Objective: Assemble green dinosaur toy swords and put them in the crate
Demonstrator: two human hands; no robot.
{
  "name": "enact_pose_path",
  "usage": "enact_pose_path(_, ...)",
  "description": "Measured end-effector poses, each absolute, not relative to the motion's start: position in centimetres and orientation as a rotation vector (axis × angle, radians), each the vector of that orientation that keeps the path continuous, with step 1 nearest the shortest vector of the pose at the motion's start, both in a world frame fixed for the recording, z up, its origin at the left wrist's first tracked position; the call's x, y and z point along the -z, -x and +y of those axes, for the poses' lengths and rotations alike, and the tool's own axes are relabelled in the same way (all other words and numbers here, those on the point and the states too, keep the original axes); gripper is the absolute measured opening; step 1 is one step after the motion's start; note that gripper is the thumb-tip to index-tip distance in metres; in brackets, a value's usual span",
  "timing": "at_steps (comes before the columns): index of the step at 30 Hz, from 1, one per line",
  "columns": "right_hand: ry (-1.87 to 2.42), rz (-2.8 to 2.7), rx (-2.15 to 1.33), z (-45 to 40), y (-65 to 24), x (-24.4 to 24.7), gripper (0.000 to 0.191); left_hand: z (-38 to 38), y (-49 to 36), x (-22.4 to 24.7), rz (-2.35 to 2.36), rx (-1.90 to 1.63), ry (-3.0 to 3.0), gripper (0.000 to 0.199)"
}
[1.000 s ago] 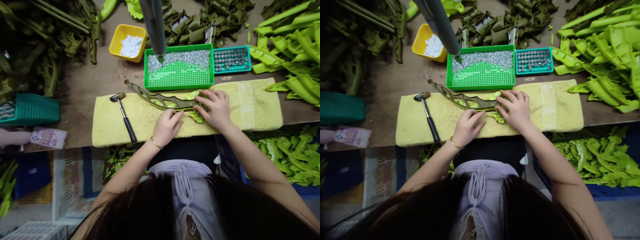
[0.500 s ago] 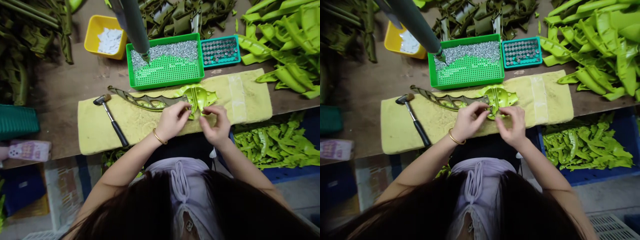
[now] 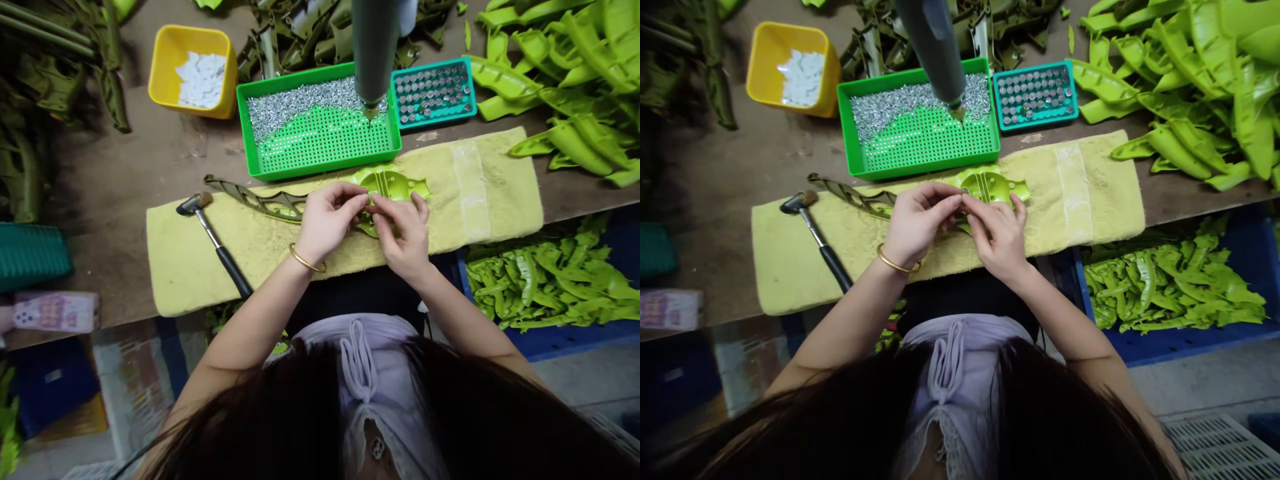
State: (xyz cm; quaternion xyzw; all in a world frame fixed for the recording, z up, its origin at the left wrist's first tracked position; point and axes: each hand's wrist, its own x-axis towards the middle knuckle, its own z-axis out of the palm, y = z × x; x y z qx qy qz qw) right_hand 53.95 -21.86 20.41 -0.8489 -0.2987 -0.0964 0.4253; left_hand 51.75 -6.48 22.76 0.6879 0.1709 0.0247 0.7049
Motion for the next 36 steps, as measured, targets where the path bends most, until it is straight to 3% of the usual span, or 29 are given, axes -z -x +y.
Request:
enact_pose_path(7, 2.139, -0.811, 0.341, -22.1, -55.5, -20.1, 0.009, -6.7, -50.2, -22.0, 0.212, -0.308, -1.887, 0.014)
enact_pose_path(13, 2.397, -0.931, 0.338, -23.0, -55.0, -21.2, 0.012, -5.8, -48.4, -20.1, -0.152, -0.482, -2.438, 0.028)
enact_pose_path(28, 2.677, -1.055, 0.289, -21.4, -54.6, -22.4, 0.022, -5.9, -48.4, -19.6, -0.149, -0.52, -2.53, 0.02)
enact_pose_path(36, 2.636, -0.992, -0.188, -24.2, -54.0, -24.2, 0.034, -5.8, -48.0, -20.1, -0.28, -0.371, -2.683, 0.026)
